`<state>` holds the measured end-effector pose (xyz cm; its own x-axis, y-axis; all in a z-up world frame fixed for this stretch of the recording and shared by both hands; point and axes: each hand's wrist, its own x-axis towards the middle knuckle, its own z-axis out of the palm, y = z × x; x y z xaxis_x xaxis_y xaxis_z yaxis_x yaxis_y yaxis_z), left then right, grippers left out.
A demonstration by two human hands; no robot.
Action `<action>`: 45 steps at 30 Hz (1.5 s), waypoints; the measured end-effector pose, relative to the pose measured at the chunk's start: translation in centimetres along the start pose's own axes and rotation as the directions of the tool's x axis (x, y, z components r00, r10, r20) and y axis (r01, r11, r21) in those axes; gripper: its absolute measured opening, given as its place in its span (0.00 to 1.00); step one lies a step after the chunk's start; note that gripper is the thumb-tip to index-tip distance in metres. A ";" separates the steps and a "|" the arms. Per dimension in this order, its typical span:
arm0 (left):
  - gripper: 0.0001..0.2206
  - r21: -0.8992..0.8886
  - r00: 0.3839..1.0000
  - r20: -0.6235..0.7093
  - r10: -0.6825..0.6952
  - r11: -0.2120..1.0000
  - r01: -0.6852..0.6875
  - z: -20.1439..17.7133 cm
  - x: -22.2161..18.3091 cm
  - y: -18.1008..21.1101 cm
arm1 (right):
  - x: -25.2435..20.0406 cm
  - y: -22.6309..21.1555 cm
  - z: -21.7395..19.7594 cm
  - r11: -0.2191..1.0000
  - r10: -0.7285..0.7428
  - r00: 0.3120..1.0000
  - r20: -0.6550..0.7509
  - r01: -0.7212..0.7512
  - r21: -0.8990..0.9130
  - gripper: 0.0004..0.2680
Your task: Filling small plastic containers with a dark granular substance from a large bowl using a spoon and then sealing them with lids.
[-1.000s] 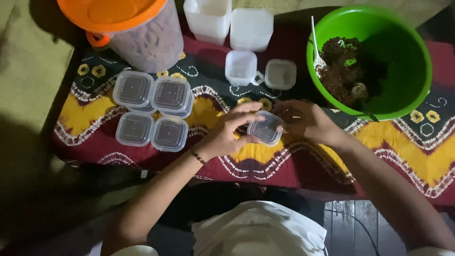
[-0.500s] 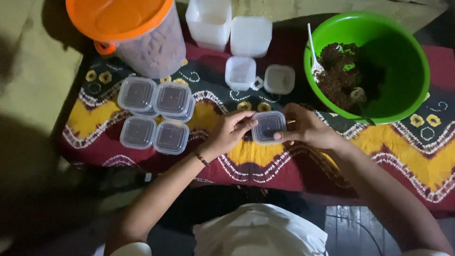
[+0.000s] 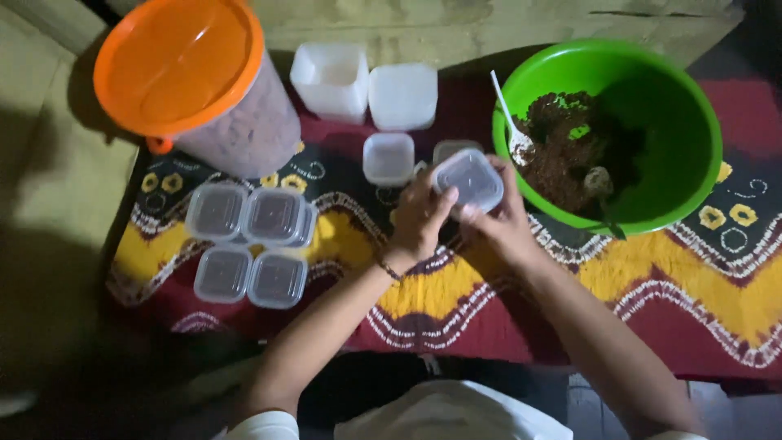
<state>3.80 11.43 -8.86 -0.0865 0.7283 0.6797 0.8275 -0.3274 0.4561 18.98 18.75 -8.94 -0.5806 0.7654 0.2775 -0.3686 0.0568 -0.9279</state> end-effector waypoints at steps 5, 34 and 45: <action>0.24 -0.501 0.942 0.149 -0.301 0.799 0.334 -2.3 1.0 3.0 | -0.6 -1.4 0.5 0.986 -0.022 0.998 0.056 0.031 -0.165 0.40; 0.24 -0.662 0.917 0.239 -0.318 0.638 0.394 -2.3 -0.3 2.4 | -1.9 -2.3 0.3 0.961 0.111 0.989 0.103 -0.133 0.243 0.25; 0.30 -0.760 0.839 0.395 -0.374 0.380 0.527 -4.0 1.2 2.0 | -2.1 -1.0 -1.1 0.990 0.076 0.992 0.104 -0.063 -0.123 0.32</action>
<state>3.11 9.19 -4.83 -0.1634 0.9713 0.1730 -0.1533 -0.1982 0.9681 21.38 17.80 -8.83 -0.6794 0.6965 0.2308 -0.2392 0.0871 -0.9671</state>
